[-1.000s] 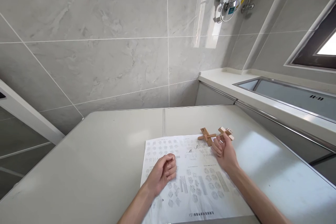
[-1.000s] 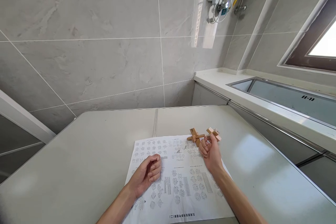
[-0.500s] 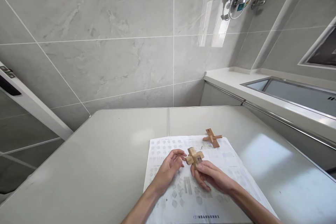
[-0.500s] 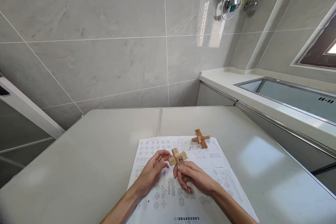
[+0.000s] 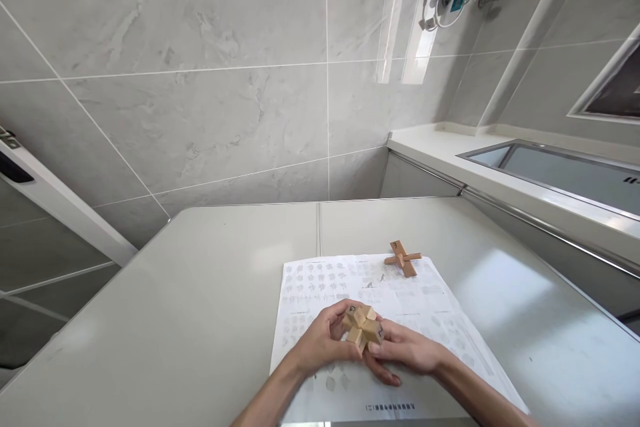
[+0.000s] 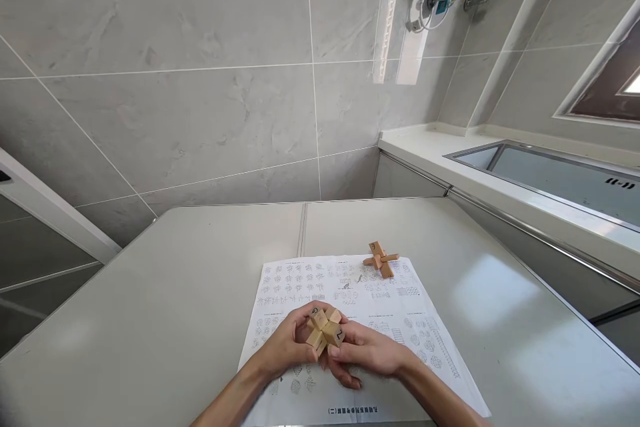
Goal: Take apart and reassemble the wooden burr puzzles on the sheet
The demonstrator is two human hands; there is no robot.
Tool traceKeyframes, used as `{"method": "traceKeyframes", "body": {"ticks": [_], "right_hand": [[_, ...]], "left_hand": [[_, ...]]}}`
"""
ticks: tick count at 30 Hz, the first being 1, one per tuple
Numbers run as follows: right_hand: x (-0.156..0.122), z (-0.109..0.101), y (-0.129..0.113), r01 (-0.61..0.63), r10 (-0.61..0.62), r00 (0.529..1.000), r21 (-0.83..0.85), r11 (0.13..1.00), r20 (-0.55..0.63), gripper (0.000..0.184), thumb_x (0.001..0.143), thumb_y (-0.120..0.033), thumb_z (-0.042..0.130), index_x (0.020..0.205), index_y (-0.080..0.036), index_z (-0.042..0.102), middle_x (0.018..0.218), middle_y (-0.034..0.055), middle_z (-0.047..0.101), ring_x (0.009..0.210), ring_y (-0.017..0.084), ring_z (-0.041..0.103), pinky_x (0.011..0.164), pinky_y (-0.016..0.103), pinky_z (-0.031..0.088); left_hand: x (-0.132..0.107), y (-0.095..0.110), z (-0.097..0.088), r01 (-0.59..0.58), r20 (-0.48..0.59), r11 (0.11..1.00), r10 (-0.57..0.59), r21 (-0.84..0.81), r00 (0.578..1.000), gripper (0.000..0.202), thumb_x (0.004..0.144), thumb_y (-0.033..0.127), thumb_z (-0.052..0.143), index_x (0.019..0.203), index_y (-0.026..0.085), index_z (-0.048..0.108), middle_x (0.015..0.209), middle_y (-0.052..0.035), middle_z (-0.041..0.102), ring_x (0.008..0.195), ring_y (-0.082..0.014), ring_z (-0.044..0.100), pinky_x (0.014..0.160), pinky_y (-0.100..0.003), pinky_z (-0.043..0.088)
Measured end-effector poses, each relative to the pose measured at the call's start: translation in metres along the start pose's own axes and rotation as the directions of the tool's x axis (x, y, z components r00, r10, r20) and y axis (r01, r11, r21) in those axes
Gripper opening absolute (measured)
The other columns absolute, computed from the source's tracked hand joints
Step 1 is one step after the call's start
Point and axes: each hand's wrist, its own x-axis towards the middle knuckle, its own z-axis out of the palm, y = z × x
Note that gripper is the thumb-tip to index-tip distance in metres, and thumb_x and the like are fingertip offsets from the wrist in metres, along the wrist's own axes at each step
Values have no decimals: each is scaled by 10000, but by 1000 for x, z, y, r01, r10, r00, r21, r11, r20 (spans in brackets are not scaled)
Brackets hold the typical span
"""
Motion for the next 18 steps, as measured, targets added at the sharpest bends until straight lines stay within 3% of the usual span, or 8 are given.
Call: {"method": "traceKeyframes", "body": {"ticks": [5,10,18], "right_hand": [[3,8,-10,-11,-51,982,-323,946,-184,532,1066,-513,511,635,-202,525,557,-35,512,508,113,458,557,256,399],[4,13,-7,-115,-118,904,-500,858,-411,279,971,-228,520,699,-218,456,624,-51,494,566,117,397,548,245,307],[8,13,2,-76,-237,852,-559,826,-467,189,1002,-241,448,822,-217,499,794,-15,552,700,155,425,649,275,359]], "left_hand": [[1,-3,0,-56,-121,996,64,71,991,641,677,493,973,1171,208,680,1146,-94,699,1095,-284,659,995,-401,499],[1,0,6,-80,-248,968,140,238,959,593,656,361,1000,1110,234,640,1153,-66,688,1094,-256,632,983,-365,477],[3,-1,12,-135,-307,925,251,355,918,554,672,344,985,1072,231,620,1136,-66,708,1083,-257,657,1032,-399,476]]}}
